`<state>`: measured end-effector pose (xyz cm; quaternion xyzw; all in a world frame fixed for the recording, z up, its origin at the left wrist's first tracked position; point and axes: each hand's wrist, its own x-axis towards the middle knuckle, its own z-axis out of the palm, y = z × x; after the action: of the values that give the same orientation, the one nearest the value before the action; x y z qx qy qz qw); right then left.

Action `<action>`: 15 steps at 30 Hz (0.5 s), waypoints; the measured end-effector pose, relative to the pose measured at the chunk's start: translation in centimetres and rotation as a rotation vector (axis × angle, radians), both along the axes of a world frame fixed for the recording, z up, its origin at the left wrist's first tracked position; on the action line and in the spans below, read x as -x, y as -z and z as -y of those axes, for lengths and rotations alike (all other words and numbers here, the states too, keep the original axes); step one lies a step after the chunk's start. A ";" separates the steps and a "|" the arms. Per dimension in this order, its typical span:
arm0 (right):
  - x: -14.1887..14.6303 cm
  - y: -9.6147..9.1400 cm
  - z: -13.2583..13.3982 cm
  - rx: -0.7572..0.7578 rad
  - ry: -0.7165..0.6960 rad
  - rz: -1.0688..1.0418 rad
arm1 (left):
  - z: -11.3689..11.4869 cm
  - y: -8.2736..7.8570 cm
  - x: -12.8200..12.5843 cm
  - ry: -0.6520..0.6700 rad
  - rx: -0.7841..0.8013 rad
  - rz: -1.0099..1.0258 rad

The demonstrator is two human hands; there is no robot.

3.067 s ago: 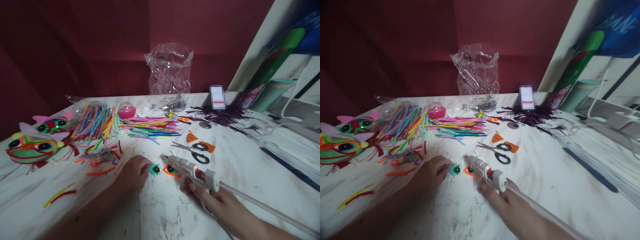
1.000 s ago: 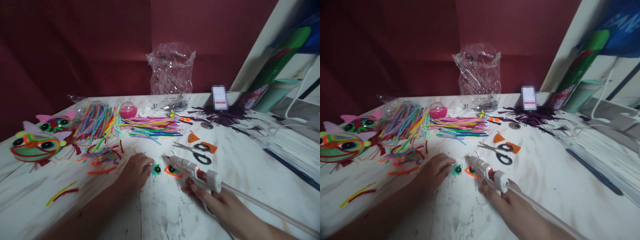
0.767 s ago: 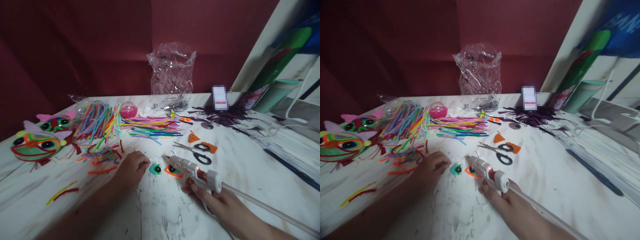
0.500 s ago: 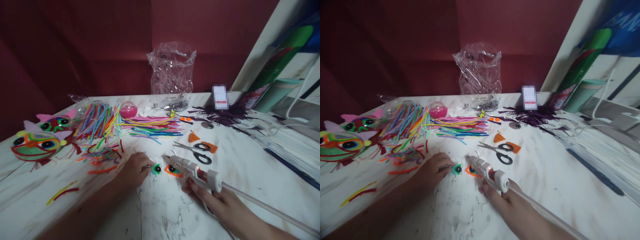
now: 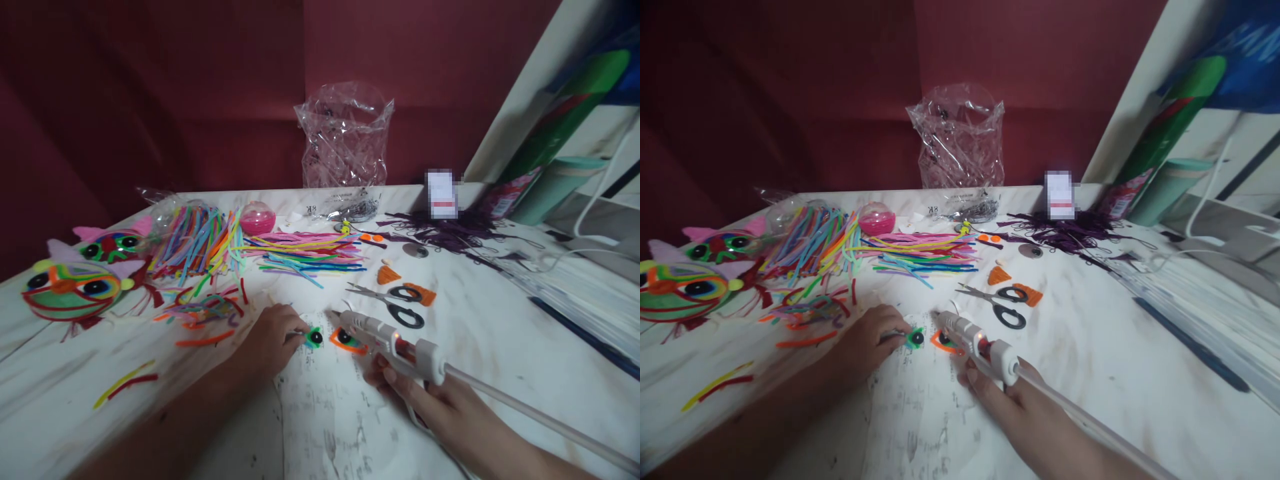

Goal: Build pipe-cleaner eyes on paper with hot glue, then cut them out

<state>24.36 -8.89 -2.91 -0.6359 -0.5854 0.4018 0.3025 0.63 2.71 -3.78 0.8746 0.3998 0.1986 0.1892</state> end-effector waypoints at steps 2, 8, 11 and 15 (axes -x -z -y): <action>-0.1 0.2 0.0 0.006 -0.001 0.009 | -0.1 0.3 0.1 0.006 -0.016 0.013; 0.2 0.1 0.0 -0.054 0.012 -0.032 | -0.1 0.2 0.0 -0.006 0.016 0.006; 0.3 0.1 -0.1 -0.061 0.026 -0.059 | -0.2 -0.1 0.0 -0.006 0.039 -0.018; 0.2 0.2 0.1 -0.049 0.024 -0.031 | -0.3 -0.1 0.0 -0.008 0.041 -0.030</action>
<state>24.13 -8.97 -3.09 -0.6289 -0.5829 0.3933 0.3318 0.66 2.97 -3.68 0.8719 0.4100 0.1780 0.2002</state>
